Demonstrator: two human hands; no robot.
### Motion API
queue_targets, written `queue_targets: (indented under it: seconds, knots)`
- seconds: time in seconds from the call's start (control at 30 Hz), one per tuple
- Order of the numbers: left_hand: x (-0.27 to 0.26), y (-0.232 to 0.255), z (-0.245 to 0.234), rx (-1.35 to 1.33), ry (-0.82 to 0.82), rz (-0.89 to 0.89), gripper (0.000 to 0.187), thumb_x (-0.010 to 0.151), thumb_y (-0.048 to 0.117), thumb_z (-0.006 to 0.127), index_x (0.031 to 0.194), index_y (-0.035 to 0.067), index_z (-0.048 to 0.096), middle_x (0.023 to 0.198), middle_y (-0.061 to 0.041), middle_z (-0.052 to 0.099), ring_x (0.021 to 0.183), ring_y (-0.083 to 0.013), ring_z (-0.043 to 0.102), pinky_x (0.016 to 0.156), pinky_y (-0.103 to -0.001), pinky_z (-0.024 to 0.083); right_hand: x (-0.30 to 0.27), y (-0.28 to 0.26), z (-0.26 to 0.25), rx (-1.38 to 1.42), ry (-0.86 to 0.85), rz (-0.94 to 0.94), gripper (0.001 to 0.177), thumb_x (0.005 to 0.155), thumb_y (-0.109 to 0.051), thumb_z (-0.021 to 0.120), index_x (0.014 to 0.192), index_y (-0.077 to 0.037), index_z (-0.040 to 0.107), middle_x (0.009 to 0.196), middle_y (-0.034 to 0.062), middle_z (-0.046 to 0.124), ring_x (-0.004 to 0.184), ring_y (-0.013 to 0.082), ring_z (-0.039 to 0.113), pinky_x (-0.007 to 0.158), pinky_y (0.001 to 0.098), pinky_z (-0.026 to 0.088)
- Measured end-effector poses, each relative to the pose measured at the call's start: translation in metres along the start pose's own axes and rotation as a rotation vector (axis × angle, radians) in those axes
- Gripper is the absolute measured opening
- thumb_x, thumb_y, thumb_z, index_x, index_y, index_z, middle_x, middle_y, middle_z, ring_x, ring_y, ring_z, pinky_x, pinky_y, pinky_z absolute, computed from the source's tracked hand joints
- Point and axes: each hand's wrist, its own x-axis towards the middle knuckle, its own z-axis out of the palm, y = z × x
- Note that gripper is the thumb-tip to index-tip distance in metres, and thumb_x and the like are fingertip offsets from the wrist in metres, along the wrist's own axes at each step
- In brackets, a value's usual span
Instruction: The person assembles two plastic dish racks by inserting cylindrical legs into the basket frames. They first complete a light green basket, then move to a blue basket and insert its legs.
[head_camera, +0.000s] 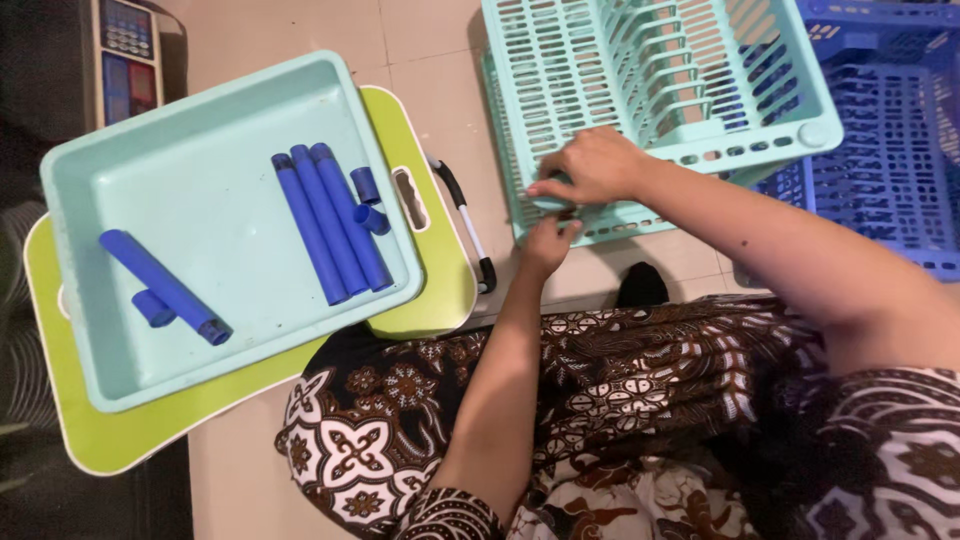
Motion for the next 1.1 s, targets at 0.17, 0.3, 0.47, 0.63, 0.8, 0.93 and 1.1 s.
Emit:
queue_targets:
  seconds: [0.17,0.3,0.47,0.63,0.8,0.93,1.1]
  knots:
    - [0.02,-0.038,0.014,-0.221,0.154,0.033,0.033,0.101,0.029,0.058,0.124,0.006,0.067,0.113,-0.015,0.077,0.105,-0.0302,0.072,0.092,-0.043,0.054,-0.034,0.028,0.006,-0.009,-0.038,0.066,0.053,0.097,-0.064,0.047,0.102,-0.023,0.081,0.065,0.012,0.071,0.059,0.0339,0.068,0.061,0.0482,0.055]
    - [0.034,-0.05,0.028,-0.576,0.181,0.025,0.032,0.105,0.023,0.056,0.129,0.004,0.064,0.115,-0.013,0.076,0.099,-0.0223,0.07,0.089,-0.037,0.055,-0.069,0.062,0.019,0.015,0.022,0.182,0.047,0.102,-0.057,0.05,0.102,-0.021,0.081,0.066,0.0112,0.07,0.062,0.0322,0.067,0.063,0.0469,0.055]
    - [0.031,-0.019,0.005,-0.703,0.219,0.062,0.036,0.112,0.027,0.045,0.137,0.003,0.057,0.126,-0.012,0.07,0.103,-0.0202,0.071,0.092,-0.034,0.055,-0.099,0.129,0.021,0.129,0.09,0.378,0.037,0.102,-0.047,0.057,0.113,-0.018,0.077,0.083,0.0064,0.077,0.081,0.0279,0.072,0.095,0.0464,0.05]
    - [0.0,0.057,-0.054,-0.587,0.583,0.027,0.044,0.108,0.027,0.047,0.148,0.008,0.042,0.124,-0.014,0.065,0.098,-0.0235,0.067,0.086,-0.038,0.055,-0.144,0.187,0.051,0.029,0.438,0.534,0.066,0.087,-0.028,0.079,0.144,-0.005,0.055,0.153,0.0259,0.049,0.147,0.044,0.04,0.122,0.0551,0.028]
    - [-0.012,0.105,-0.126,-0.112,0.961,0.388,0.028,0.112,0.016,0.053,0.14,0.01,0.052,0.143,-0.014,0.052,0.136,-0.036,0.055,0.114,-0.049,0.045,-0.133,0.232,0.096,0.158,0.594,0.62,0.113,0.086,-0.02,0.085,0.163,0.015,0.011,0.165,0.0475,0.011,0.154,0.0573,0.01,0.125,0.0566,0.015]
    - [0.016,0.122,-0.166,-0.061,0.911,0.413,0.035,0.105,0.012,0.058,0.139,0.009,0.053,0.148,-0.014,0.049,0.141,-0.037,0.048,0.116,-0.05,0.041,-0.137,0.264,0.1,0.266,0.559,0.534,0.102,0.09,-0.016,0.077,0.165,0.011,0.012,0.172,0.038,0.017,0.166,0.0478,0.013,0.137,0.046,0.014]
    - [0.035,0.124,-0.19,0.089,0.94,0.373,0.042,0.098,0.012,0.063,0.14,0.012,0.055,0.152,-0.012,0.048,0.139,-0.0348,0.046,0.117,-0.051,0.037,-0.161,0.296,0.083,0.297,0.444,0.475,0.104,0.088,-0.017,0.077,0.167,0.008,0.014,0.172,0.036,0.018,0.169,0.044,0.017,0.139,0.0411,0.015]
